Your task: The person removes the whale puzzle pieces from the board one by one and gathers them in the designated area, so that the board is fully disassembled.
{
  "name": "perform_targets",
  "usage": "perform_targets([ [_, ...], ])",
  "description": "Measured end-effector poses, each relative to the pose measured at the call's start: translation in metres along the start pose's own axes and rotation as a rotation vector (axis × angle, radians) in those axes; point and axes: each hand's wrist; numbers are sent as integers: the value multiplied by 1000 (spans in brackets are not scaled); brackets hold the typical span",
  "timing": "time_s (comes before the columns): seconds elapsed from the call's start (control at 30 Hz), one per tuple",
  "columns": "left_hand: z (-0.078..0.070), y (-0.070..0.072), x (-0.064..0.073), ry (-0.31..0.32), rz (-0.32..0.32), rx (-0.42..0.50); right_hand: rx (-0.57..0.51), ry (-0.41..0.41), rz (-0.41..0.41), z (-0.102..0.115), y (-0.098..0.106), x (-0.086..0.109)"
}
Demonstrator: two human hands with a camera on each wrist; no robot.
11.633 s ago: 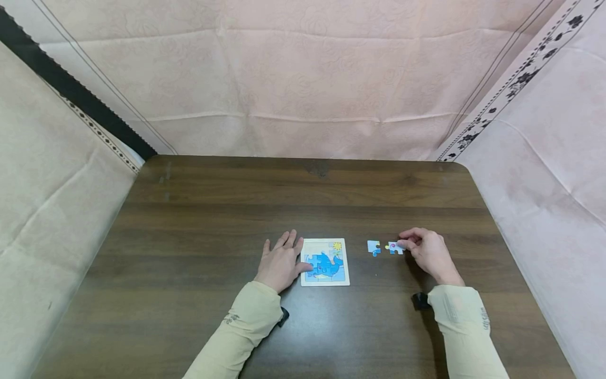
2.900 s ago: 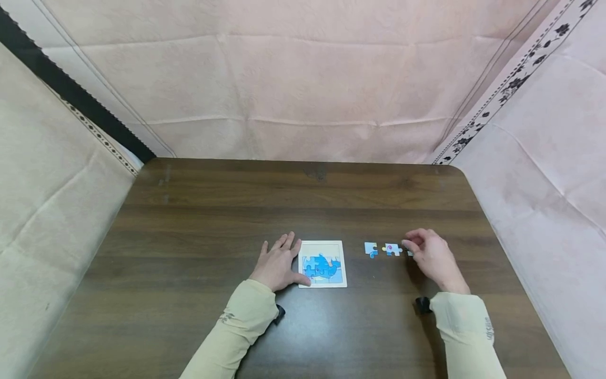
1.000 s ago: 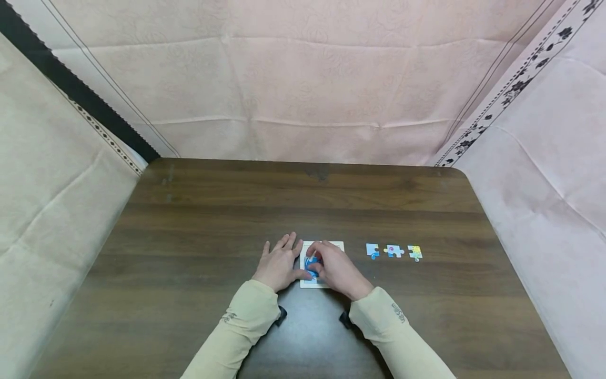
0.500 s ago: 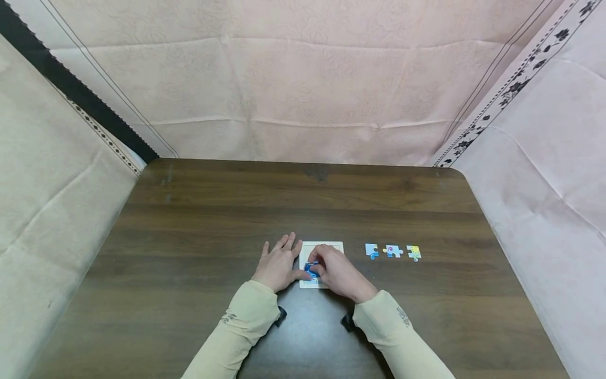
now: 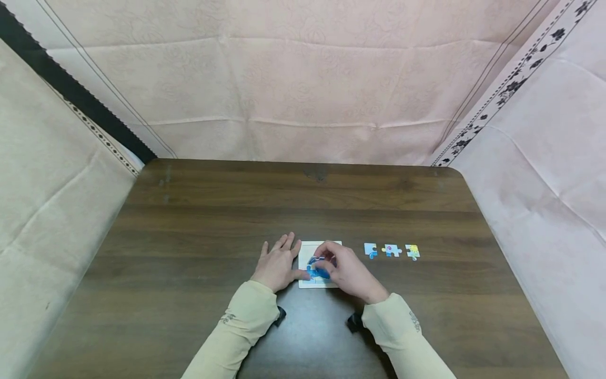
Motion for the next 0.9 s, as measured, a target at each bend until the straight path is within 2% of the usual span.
perform_targets([
  [0.13, -1, -1, 0, 15, 17, 6, -9, -42, -64, -1, 11, 9],
  [0.3, -1, -1, 1, 19, 16, 26, 3, -134, -132, -8, 34, 23],
  [0.53, 0, -1, 3, 14, -3, 37, 78, -204, -202, -28, 65, 41],
  [0.7, 0, -1, 3, 4, -1, 30, 139, -262, -194, -40, 80, 51],
  [0.9, -1, 0, 3, 3, 1, 31, 114, -364, -160, -48, 83, 54],
])
Point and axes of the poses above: each hand's wrist, its own x-axis away from the middle knuckle, its own y-axis out of the back of the hand, z = x × y, and after that the axes turned 2 degrees about -x, right-handed
